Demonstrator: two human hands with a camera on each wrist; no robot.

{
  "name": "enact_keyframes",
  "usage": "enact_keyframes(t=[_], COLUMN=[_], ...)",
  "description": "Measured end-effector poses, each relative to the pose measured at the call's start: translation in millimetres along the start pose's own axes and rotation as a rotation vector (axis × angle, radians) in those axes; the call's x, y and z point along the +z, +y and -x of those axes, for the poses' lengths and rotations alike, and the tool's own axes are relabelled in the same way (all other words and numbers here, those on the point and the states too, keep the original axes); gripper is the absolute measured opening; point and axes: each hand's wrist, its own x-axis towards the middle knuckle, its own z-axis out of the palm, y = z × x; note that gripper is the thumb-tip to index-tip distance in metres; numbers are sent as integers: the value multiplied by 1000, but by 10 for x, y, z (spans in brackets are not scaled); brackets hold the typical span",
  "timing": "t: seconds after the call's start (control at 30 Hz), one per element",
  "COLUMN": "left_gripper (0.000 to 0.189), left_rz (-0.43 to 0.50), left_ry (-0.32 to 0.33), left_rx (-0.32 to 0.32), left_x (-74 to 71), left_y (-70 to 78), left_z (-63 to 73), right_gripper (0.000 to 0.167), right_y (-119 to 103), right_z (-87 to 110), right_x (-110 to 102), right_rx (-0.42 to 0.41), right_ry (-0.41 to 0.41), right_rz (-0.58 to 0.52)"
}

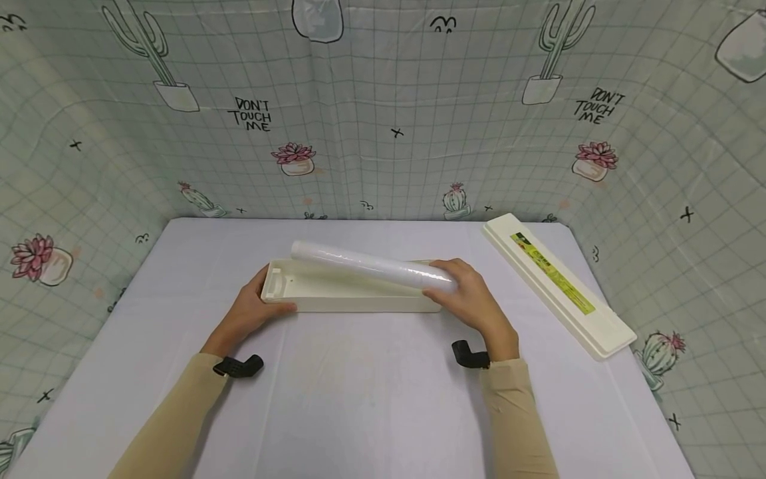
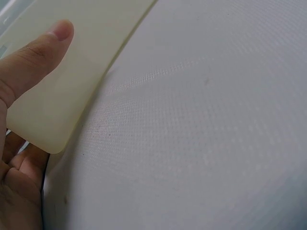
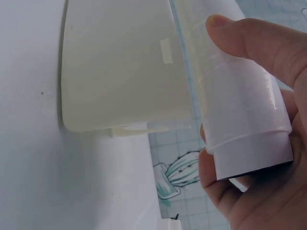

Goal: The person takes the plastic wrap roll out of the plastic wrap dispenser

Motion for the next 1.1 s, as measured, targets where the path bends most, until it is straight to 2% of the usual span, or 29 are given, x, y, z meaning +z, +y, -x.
enact_keyframes(t=[0.23, 0.37, 0.5, 0.73, 0.87, 1.1], left_gripper=[111, 110, 108, 110, 110, 114], left_rz=[10, 4, 11, 27, 24, 31], left_ry=[-8, -8, -11, -10, -7, 13], left_rx=[-14, -35, -35, -45, -51, -27], left_x=[1, 4, -10, -19, -14, 5], left_y=[54, 150, 314, 382, 325, 51], left_z=[3, 26, 91, 122, 93, -12], right_gripper=[57, 56, 56, 55, 52, 51], right_y=[32, 45, 56, 78, 91, 130], right_z=[-1, 11, 12, 19, 30, 41], right_x=[-34, -63, -89, -136, -166, -198], right_rx=[-17, -12, -10, 8, 16, 5], right_ry=[20, 33, 46, 67, 81, 106], right_rz=[11, 6, 6, 17, 10, 18])
